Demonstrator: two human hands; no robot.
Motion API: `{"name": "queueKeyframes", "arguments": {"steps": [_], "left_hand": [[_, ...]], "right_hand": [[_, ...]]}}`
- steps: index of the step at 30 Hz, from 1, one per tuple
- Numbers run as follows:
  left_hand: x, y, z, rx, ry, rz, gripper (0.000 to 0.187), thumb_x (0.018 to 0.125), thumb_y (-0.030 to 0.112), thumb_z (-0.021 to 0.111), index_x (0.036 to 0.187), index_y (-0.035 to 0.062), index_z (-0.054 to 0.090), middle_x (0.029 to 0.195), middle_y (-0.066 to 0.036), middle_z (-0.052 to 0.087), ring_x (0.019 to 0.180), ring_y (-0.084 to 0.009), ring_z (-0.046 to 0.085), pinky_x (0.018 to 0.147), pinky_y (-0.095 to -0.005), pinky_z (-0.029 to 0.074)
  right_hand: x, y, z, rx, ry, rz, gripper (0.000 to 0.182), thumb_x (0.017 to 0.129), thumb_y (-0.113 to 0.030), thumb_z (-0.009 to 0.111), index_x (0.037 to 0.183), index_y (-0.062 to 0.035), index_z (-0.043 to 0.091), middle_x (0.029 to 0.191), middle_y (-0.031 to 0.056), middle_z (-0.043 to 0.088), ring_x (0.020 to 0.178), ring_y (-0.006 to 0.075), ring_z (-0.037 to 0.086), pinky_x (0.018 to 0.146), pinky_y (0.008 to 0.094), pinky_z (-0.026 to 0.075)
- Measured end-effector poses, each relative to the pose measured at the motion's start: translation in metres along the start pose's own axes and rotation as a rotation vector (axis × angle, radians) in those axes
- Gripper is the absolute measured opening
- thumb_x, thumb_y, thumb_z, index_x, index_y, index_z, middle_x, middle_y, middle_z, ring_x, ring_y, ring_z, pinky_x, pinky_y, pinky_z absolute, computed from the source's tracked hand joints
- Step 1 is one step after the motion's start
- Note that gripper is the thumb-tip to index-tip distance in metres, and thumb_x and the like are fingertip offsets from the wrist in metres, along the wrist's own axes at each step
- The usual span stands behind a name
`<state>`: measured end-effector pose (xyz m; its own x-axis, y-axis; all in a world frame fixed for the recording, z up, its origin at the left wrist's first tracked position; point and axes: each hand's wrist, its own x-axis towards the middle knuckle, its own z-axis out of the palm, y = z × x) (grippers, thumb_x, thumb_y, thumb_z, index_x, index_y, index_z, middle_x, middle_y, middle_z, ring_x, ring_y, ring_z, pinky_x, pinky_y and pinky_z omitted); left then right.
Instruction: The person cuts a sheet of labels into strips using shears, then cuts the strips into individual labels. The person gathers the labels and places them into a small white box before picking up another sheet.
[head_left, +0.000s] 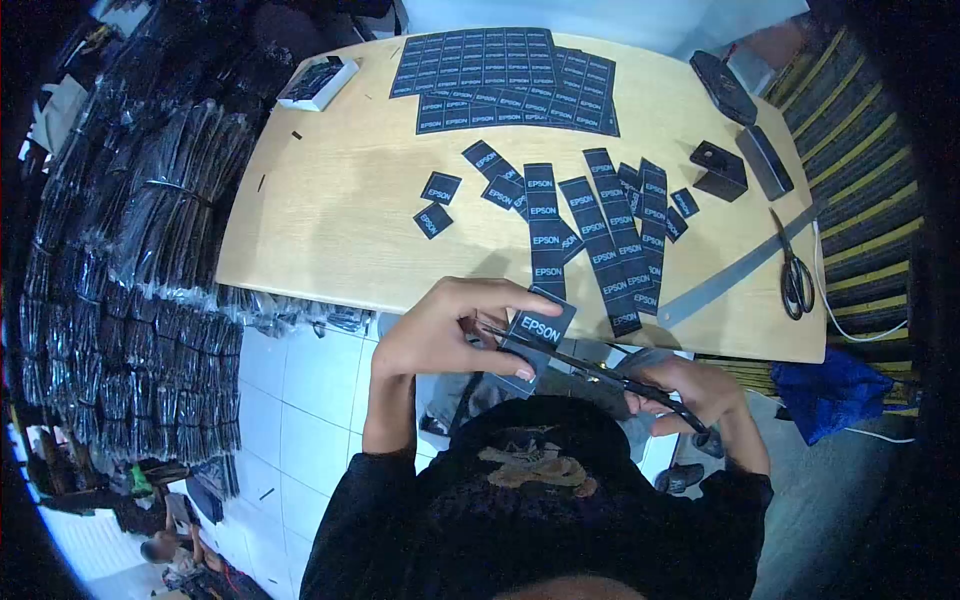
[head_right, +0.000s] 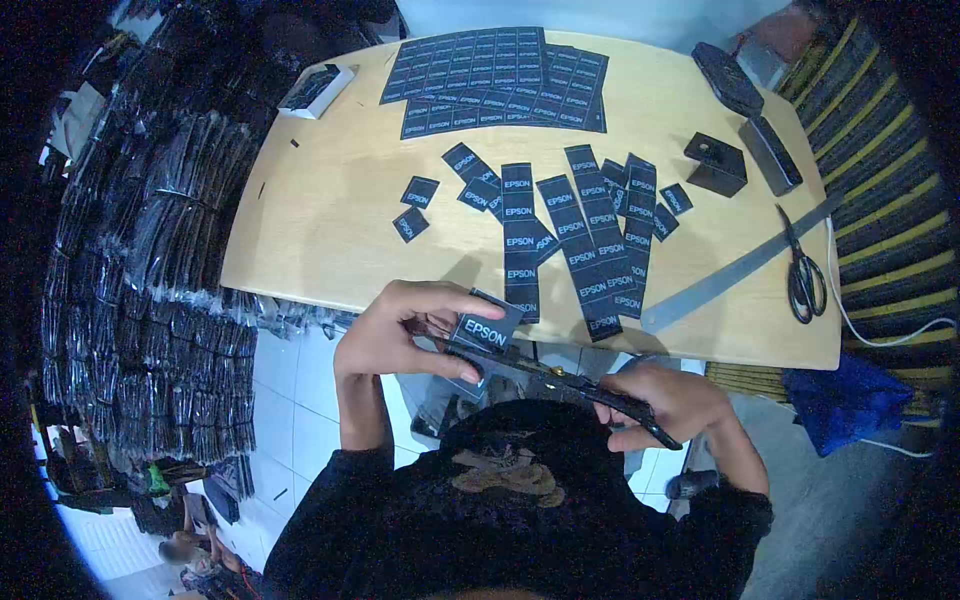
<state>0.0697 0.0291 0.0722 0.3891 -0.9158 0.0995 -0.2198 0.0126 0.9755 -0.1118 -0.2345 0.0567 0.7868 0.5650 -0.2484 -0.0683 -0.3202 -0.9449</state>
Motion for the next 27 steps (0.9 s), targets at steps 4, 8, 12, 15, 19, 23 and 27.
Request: {"name": "queueKeyframes", "arguments": {"steps": [4, 8, 12, 15, 19, 23, 27], "left_hand": [[0.000, 0.001, -0.001, 0.022, -0.004, 0.010, 0.057, 0.054, 0.010, 0.086, 0.108, 0.0101, 0.068, 0.092, -0.001, 0.068, 0.059, -0.0026, 0.042, 0.050, -0.0207, 0.032], [0.000, 0.002, -0.001, 0.039, -0.008, -0.001, 0.056, 0.054, 0.010, 0.086, 0.107, 0.0099, 0.068, 0.092, -0.002, 0.068, 0.058, -0.0027, 0.042, 0.049, -0.0206, 0.032], [0.000, 0.005, -0.003, 0.035, -0.043, -0.035, 0.056, 0.055, 0.009, 0.086, 0.108, 0.0102, 0.067, 0.093, -0.002, 0.068, 0.058, -0.0022, 0.045, 0.048, -0.0190, 0.034], [0.001, 0.003, -0.001, 0.024, -0.027, -0.023, 0.057, 0.055, 0.009, 0.086, 0.108, 0.0099, 0.067, 0.091, -0.002, 0.068, 0.058, -0.0014, 0.046, 0.048, -0.0182, 0.037], [0.001, 0.003, -0.001, 0.028, -0.014, -0.021, 0.057, 0.055, 0.008, 0.086, 0.108, 0.0095, 0.067, 0.091, -0.002, 0.068, 0.058, -0.0009, 0.047, 0.050, -0.0180, 0.040], [-0.003, -0.002, -0.008, 0.033, -0.022, -0.052, 0.062, 0.055, 0.006, 0.086, 0.113, 0.0081, 0.064, 0.088, 0.000, 0.066, 0.060, -0.0008, 0.047, 0.050, -0.0173, 0.039], [-0.011, -0.014, -0.019, 0.020, 0.092, -0.153, 0.065, 0.057, 0.004, 0.085, 0.117, 0.0056, 0.060, 0.080, 0.004, 0.059, 0.059, -0.0007, 0.045, 0.050, -0.0173, 0.038]], "right_hand": [[0.001, 0.000, 0.002, 0.044, 0.014, -0.009, 0.033, 0.074, -0.029, 0.075, 0.084, -0.0046, 0.056, 0.061, 0.0042, 0.053, 0.054, 0.0182, 0.052, 0.051, 0.0326, 0.039], [-0.001, 0.000, 0.003, 0.038, 0.040, 0.006, 0.030, 0.074, -0.027, 0.075, 0.081, -0.0047, 0.056, 0.060, 0.0041, 0.052, 0.054, 0.0180, 0.051, 0.051, 0.0330, 0.038], [0.000, -0.006, 0.002, -0.002, 0.053, -0.032, 0.028, 0.074, -0.024, 0.075, 0.080, -0.0047, 0.055, 0.060, 0.0041, 0.052, 0.053, 0.0166, 0.051, 0.050, 0.0320, 0.038], [-0.001, -0.002, 0.003, 0.005, 0.061, -0.017, 0.028, 0.074, -0.023, 0.076, 0.078, -0.0042, 0.055, 0.060, 0.0049, 0.053, 0.052, 0.0173, 0.051, 0.050, 0.0315, 0.038], [-0.002, 0.001, 0.004, -0.033, 0.078, 0.013, 0.028, 0.074, -0.022, 0.076, 0.075, -0.0037, 0.055, 0.060, 0.0050, 0.053, 0.053, 0.0174, 0.052, 0.050, 0.0320, 0.038], [-0.003, 0.000, 0.006, -0.097, 0.134, 0.043, 0.027, 0.073, -0.021, 0.077, 0.073, -0.0038, 0.056, 0.060, 0.0051, 0.054, 0.054, 0.0160, 0.052, 0.051, 0.0321, 0.040], [-0.021, 0.009, 0.013, -0.057, 0.240, 0.115, 0.029, 0.070, -0.023, 0.080, 0.072, -0.0037, 0.057, 0.060, 0.0049, 0.055, 0.055, 0.0134, 0.051, 0.053, 0.0310, 0.041]]}}
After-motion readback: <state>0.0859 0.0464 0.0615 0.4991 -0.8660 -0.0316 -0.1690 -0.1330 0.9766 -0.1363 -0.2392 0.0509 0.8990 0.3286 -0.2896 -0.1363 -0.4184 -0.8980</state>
